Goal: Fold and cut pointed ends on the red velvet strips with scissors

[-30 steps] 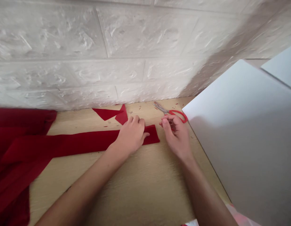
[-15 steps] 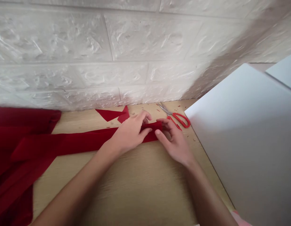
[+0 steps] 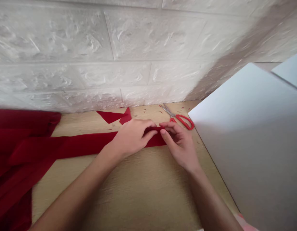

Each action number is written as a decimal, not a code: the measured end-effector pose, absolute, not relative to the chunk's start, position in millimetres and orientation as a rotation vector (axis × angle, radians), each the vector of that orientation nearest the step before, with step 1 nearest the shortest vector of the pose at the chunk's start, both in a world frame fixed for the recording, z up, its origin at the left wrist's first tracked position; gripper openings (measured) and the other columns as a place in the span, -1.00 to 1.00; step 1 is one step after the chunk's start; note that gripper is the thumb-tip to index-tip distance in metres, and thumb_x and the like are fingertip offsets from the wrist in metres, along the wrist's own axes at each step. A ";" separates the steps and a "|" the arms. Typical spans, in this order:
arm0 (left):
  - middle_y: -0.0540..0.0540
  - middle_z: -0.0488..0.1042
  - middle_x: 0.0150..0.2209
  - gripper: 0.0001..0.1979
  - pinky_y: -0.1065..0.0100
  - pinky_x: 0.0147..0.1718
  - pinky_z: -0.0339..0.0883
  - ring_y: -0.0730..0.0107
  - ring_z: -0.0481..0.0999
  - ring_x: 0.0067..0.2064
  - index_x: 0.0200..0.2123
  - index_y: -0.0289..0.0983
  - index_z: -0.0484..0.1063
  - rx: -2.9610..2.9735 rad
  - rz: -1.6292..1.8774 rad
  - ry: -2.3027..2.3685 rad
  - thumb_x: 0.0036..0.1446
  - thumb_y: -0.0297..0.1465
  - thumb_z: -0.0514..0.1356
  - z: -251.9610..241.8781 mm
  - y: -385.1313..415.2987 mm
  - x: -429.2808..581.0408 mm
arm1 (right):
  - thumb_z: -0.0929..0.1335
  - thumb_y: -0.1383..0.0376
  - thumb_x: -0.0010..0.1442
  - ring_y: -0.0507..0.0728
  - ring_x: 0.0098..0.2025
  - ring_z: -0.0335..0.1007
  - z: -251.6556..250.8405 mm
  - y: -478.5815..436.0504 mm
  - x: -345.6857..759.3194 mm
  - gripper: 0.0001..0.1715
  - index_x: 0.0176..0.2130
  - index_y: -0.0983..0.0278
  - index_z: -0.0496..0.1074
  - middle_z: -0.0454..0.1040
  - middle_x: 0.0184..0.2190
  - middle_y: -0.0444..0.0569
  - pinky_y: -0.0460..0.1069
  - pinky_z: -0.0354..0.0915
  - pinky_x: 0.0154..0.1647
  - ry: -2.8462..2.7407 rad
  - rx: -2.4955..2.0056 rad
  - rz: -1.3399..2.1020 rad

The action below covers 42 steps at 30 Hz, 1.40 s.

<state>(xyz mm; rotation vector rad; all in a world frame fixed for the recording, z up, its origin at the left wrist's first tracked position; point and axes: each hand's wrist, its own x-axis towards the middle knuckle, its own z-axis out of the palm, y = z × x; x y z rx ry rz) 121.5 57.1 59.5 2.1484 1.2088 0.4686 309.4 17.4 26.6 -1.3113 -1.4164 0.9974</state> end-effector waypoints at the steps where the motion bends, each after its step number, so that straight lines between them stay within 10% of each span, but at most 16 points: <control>1: 0.03 0.68 -0.12 -0.78 0.28 -0.21 0.35 0.30 0.61 -0.15 -0.12 -0.17 0.58 2.145 0.469 1.212 0.37 -0.31 0.13 60.3 57.7 120.8 | 0.43 0.08 0.30 0.13 -0.13 0.59 26.7 17.3 310.2 -0.69 -0.04 0.18 0.50 0.64 -0.17 -0.01 0.05 0.51 -0.07 -1.413 -1.302 0.993; 16: 0.01 0.68 -0.21 -0.76 0.32 -0.36 0.24 0.41 0.49 -0.39 -0.17 -0.20 0.61 2.191 0.542 1.265 0.35 -0.32 0.13 61.5 57.5 123.1 | 0.50 0.13 0.20 0.07 -0.29 0.54 20.3 21.3 309.5 -0.78 -0.26 0.19 0.50 0.61 -0.32 -0.09 -0.02 0.45 -0.21 -1.293 -1.269 1.053; 42: 0.04 0.69 -0.08 -0.71 0.28 -0.28 0.29 0.26 0.64 -0.14 -0.11 -0.14 0.59 2.270 0.566 1.289 0.42 -0.28 0.05 55.3 51.4 128.7 | 0.44 0.21 0.25 0.03 -0.36 0.53 26.7 18.0 305.6 -0.89 -0.23 0.19 0.49 0.60 -0.37 -0.11 -0.09 0.44 -0.38 -1.344 -1.313 0.878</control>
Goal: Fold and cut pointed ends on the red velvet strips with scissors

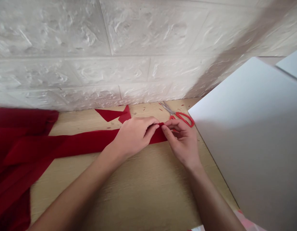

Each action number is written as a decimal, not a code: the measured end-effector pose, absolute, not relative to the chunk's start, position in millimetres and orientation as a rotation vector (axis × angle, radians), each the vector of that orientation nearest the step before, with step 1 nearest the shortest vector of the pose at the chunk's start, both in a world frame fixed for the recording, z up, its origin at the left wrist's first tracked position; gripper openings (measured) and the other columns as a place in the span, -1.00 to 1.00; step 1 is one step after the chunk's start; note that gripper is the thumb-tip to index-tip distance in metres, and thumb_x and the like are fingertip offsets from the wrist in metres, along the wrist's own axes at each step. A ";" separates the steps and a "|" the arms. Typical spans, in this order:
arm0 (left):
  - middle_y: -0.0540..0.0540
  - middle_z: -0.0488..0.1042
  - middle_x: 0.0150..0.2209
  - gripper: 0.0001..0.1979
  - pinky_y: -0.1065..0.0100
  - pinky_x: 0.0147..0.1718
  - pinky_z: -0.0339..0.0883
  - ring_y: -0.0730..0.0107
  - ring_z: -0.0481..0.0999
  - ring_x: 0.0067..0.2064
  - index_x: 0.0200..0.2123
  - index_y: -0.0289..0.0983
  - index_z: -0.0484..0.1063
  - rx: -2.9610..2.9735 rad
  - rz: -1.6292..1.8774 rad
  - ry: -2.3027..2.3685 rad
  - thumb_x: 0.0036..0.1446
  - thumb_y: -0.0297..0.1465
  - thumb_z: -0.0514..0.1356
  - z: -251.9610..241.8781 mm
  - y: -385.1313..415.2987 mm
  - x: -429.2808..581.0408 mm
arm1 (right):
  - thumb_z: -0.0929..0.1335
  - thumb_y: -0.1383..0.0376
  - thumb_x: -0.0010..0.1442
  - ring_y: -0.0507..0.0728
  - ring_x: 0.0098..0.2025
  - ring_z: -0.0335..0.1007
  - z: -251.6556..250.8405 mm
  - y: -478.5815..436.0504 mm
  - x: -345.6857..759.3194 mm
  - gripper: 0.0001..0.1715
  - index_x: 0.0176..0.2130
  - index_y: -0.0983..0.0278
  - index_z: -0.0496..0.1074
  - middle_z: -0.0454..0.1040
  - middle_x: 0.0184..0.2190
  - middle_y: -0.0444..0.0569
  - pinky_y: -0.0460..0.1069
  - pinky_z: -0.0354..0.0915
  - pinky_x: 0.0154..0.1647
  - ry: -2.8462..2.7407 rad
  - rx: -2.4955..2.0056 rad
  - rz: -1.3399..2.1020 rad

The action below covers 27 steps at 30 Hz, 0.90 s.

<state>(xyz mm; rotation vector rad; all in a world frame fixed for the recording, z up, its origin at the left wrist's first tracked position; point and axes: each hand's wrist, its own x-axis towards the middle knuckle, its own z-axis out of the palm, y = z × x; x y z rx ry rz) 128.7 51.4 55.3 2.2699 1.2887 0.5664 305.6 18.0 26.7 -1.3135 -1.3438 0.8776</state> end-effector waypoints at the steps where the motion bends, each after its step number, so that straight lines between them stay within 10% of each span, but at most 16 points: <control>1: 0.04 0.69 -0.08 -0.71 0.27 -0.27 0.29 0.25 0.64 -0.14 -0.11 -0.14 0.59 2.273 0.570 1.287 0.43 -0.28 0.05 55.2 51.5 129.1 | 0.44 0.21 0.26 0.03 -0.36 0.54 26.8 17.7 305.4 -0.88 -0.21 0.18 0.49 0.60 -0.37 -0.12 -0.09 0.44 -0.38 -1.343 -1.319 0.869; 27: 0.00 0.69 -0.18 -0.71 0.33 -0.37 0.27 0.36 0.57 -0.28 -0.13 -0.19 0.59 2.215 0.612 1.275 0.41 -0.28 0.07 56.1 48.1 133.8 | 0.44 0.17 0.27 0.06 -0.34 0.55 32.6 14.7 304.7 -0.86 -0.22 0.18 0.49 0.61 -0.31 -0.07 -0.06 0.45 -0.41 -1.368 -1.366 0.835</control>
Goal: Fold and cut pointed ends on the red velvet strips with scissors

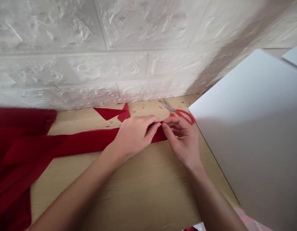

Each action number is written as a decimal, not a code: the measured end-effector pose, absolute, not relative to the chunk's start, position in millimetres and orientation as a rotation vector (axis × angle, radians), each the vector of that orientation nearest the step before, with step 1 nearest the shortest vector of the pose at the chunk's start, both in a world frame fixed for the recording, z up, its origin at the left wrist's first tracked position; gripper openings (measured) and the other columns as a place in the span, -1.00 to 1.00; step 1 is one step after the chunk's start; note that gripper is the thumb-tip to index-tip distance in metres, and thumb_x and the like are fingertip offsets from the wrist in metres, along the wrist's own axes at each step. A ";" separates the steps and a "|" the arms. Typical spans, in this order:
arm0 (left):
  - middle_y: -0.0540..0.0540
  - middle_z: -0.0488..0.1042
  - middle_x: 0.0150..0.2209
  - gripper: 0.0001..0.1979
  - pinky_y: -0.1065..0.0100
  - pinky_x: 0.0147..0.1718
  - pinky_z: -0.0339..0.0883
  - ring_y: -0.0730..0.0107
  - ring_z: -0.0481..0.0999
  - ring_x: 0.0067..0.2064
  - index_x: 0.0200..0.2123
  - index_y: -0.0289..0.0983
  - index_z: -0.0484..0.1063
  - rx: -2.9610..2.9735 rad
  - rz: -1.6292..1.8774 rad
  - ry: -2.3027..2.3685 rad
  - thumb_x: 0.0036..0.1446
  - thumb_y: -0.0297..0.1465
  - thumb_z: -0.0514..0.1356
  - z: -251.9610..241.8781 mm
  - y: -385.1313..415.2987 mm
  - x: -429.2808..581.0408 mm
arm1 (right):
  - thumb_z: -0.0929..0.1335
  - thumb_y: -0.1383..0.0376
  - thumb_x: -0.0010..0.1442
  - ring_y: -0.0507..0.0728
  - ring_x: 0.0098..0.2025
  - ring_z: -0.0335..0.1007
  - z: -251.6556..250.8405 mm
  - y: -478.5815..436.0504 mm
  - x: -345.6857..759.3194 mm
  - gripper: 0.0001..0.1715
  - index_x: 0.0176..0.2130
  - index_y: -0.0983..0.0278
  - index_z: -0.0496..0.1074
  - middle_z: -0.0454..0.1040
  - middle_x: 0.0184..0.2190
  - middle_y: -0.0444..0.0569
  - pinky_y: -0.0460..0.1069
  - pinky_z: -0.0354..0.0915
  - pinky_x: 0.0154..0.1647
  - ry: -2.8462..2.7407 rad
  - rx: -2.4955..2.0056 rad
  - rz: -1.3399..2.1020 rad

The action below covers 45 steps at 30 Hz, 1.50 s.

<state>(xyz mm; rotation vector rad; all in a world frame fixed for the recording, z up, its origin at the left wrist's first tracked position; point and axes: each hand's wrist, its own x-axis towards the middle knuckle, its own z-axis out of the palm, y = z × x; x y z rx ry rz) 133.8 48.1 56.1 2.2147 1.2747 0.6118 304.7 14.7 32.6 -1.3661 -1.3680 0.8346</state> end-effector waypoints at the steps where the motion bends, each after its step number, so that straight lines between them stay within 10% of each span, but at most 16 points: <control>1: -0.01 0.69 -0.18 -0.71 0.33 -0.37 0.27 0.35 0.57 -0.29 -0.13 -0.19 0.59 2.216 0.604 1.279 0.40 -0.28 0.07 56.2 48.0 134.0 | 0.44 0.17 0.27 0.06 -0.34 0.54 32.6 14.5 304.5 -0.86 -0.24 0.18 0.50 0.61 -0.31 -0.07 -0.06 0.45 -0.41 -1.370 -1.371 0.836; 27: -0.03 0.66 -0.27 -0.69 0.33 -0.42 0.19 0.41 0.47 -0.42 -0.19 -0.21 0.57 2.202 0.604 1.312 0.40 -0.26 0.05 56.2 48.2 135.7 | 0.48 0.12 0.22 0.11 -0.32 0.58 28.8 14.9 304.9 -0.80 -0.21 0.16 0.57 0.66 -0.32 -0.06 0.01 0.47 -0.34 -1.278 -1.344 0.950; 45: 0.00 0.65 -0.26 -0.70 0.33 -0.40 0.17 0.43 0.45 -0.39 -0.18 -0.21 0.56 2.136 0.687 1.295 0.41 -0.23 0.06 51.4 49.9 133.9 | 0.16 0.06 0.50 0.13 -0.39 0.41 22.2 19.5 310.7 -0.58 -0.23 0.16 0.46 0.52 -0.40 -0.05 0.03 0.28 -0.34 -1.753 -1.445 0.537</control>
